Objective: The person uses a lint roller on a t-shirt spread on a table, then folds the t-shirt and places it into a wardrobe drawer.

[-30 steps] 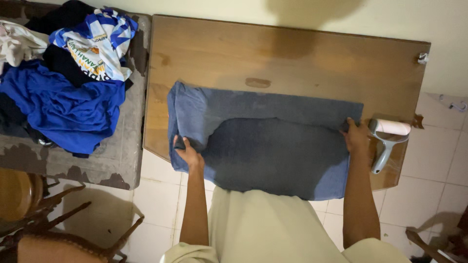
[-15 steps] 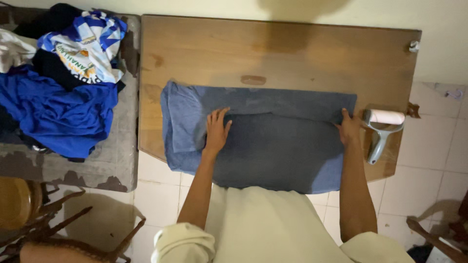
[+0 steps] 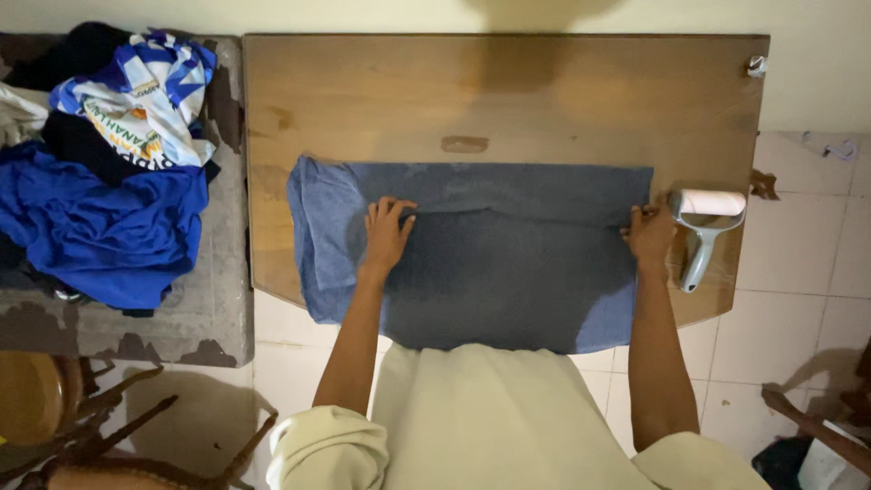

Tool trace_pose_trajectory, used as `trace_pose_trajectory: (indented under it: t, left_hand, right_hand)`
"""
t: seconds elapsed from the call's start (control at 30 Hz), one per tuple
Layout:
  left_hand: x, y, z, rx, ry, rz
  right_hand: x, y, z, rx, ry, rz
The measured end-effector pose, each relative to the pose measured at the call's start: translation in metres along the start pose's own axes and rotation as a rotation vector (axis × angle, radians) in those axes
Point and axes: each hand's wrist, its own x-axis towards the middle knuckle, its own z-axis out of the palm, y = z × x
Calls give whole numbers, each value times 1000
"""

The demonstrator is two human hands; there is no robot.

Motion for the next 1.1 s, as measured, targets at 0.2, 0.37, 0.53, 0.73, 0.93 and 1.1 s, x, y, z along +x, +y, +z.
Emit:
trace_pose_trajectory:
  t: [0.2, 0.37, 0.53, 0.73, 0.93, 1.1]
  left_hand:
    - [-21, -3, -13, -131, 182, -52]
    - [-33, -48, -16, -239, 428, -74]
    - [-20, -130, -3, -485, 577, -198]
    - [19, -202, -6, -462, 571, -344]
    - [72, -207, -32, -94, 421, -352]
    - [102, -194, -53, 21, 198, -429]
  right_hand:
    - [-9, -6, -7, -397, 290, -629]
    - [-21, -25, 21, -520, 84, -345]
    - [-67, -73, 99, -379, -231, -460]
    - [-142, -141, 198, -337, -642, -406]
    - [-194, -193, 278, -279, -754, -341]
    - [-197, -211, 309, -281, -764, -272]
